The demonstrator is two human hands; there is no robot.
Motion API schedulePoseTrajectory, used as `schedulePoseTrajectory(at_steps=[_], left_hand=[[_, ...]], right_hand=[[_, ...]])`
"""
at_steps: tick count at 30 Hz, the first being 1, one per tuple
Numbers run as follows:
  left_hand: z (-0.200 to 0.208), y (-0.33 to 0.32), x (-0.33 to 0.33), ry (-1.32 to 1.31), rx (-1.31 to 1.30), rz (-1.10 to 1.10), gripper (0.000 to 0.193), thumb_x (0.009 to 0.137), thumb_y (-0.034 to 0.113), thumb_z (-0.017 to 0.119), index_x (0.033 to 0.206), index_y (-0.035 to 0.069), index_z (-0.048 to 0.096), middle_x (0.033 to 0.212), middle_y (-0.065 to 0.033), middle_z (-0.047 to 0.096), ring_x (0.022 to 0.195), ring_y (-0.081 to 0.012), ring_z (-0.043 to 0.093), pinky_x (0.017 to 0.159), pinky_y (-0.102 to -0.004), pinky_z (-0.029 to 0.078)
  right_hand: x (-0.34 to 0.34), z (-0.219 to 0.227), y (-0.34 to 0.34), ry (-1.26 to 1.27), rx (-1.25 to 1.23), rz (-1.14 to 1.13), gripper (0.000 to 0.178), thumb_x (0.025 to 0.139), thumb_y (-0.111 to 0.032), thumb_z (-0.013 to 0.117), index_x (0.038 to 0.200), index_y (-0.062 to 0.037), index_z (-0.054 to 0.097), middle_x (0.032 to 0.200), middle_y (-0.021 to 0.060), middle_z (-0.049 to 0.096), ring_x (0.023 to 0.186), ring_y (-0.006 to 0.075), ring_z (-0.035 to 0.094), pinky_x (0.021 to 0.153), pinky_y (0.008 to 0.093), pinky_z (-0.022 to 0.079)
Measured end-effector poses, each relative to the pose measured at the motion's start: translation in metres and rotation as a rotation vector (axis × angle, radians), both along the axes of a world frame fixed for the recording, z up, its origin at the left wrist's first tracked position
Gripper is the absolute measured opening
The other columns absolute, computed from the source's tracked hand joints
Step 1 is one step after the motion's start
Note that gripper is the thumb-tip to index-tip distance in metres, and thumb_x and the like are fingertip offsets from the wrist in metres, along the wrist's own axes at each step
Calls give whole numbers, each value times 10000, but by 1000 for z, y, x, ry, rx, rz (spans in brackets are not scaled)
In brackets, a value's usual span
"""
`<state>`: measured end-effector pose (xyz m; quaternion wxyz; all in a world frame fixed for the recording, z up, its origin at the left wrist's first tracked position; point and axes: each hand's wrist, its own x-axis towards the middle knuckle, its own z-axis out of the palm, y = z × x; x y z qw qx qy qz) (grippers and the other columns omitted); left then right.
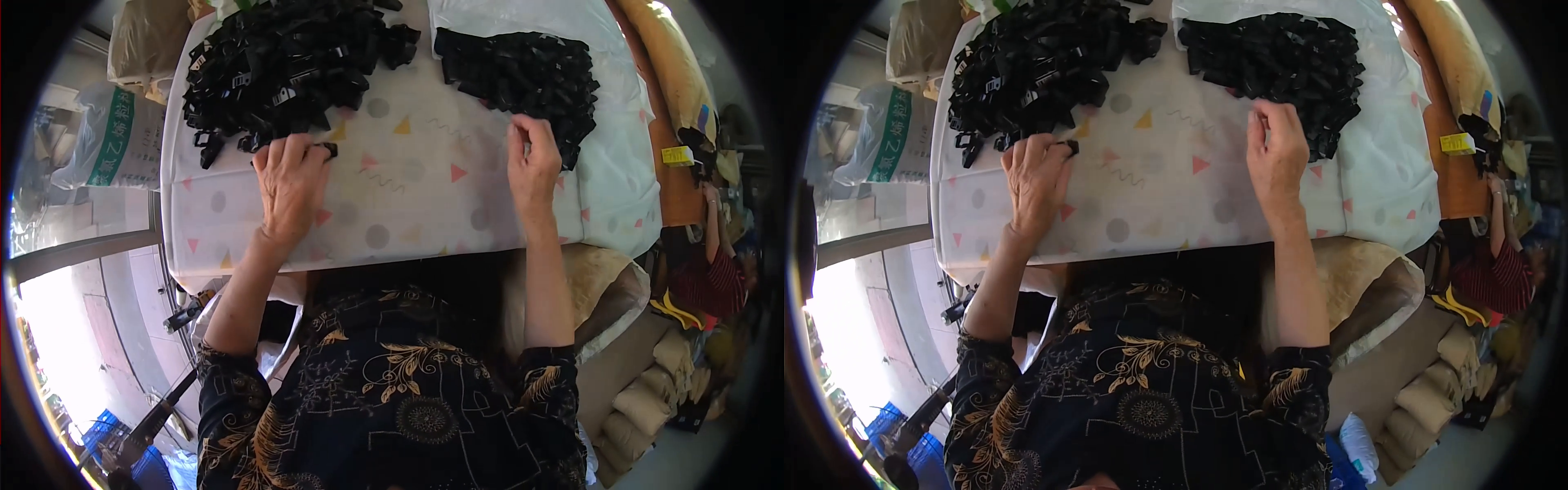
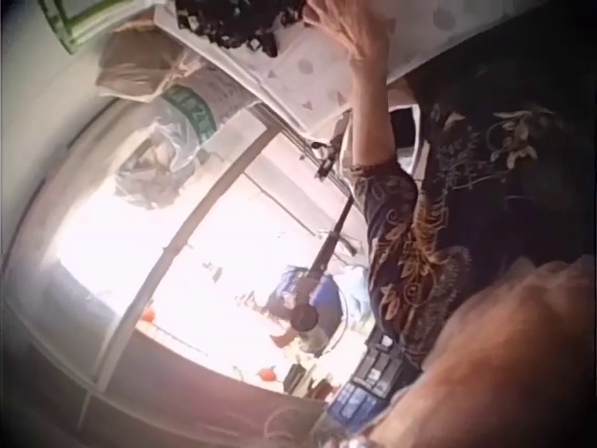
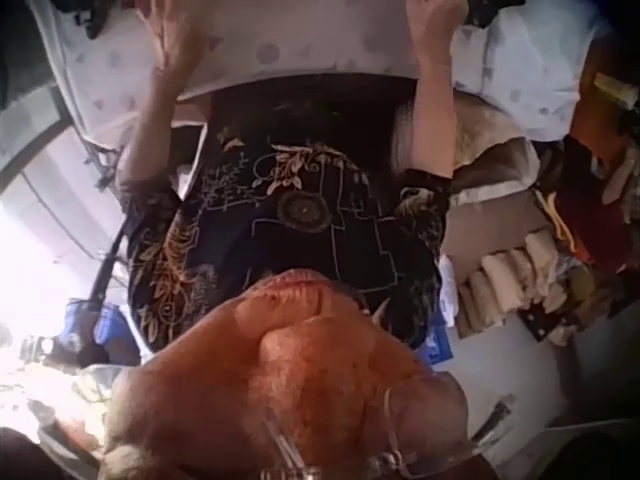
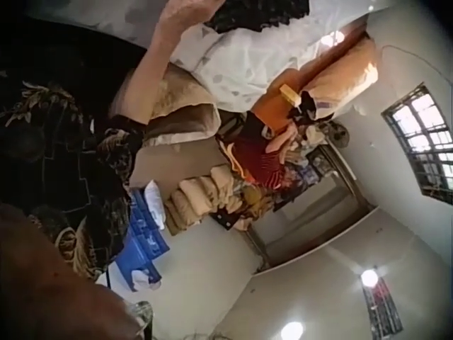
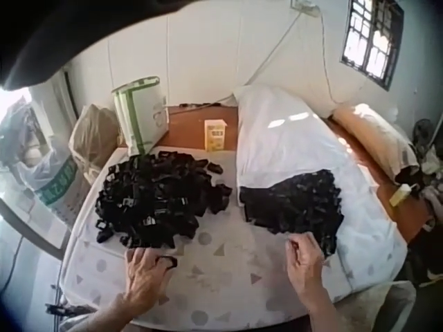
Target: Sorting and placing small black plastic components into a white plastic bag on a worktable.
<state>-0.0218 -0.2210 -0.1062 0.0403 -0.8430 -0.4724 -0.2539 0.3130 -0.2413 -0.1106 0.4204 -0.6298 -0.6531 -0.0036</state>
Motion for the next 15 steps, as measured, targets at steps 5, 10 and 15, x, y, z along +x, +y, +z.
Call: schedulePoseTrajectory(at_steps=[5, 10, 15], left_hand=[[9, -21, 43, -20, -100, -256, 132, 769, 79, 667, 894, 110, 635, 1068, -30, 573, 1064, -228, 555, 934, -403, 399], [1, -26, 70, -55, -152, -417, 164, 762, 68, 660, 912, 106, 604, 1074, -38, 577, 1043, -219, 578, 928, -393, 415], [-8, -31, 64, -151, -254, -369, 319, 731, 120, 752, 1017, 117, 611, 1075, -40, 585, 1010, -219, 594, 912, -385, 418]], right_hand=[[19, 5, 47, -195, -140, -48, 218, 926, -83, 678, 1137, -54, 633, 942, 89, 667, 716, 223, 638, 640, 342, 510], [23, -2, 67, -381, -49, 20, 223, 912, -71, 670, 1131, -53, 630, 933, 103, 655, 717, 286, 645, 644, 377, 520], [2, 27, 24, -281, -107, 141, 139, 892, -25, 660, 1029, -21, 643, 925, 112, 585, 736, 312, 643, 660, 400, 522]])
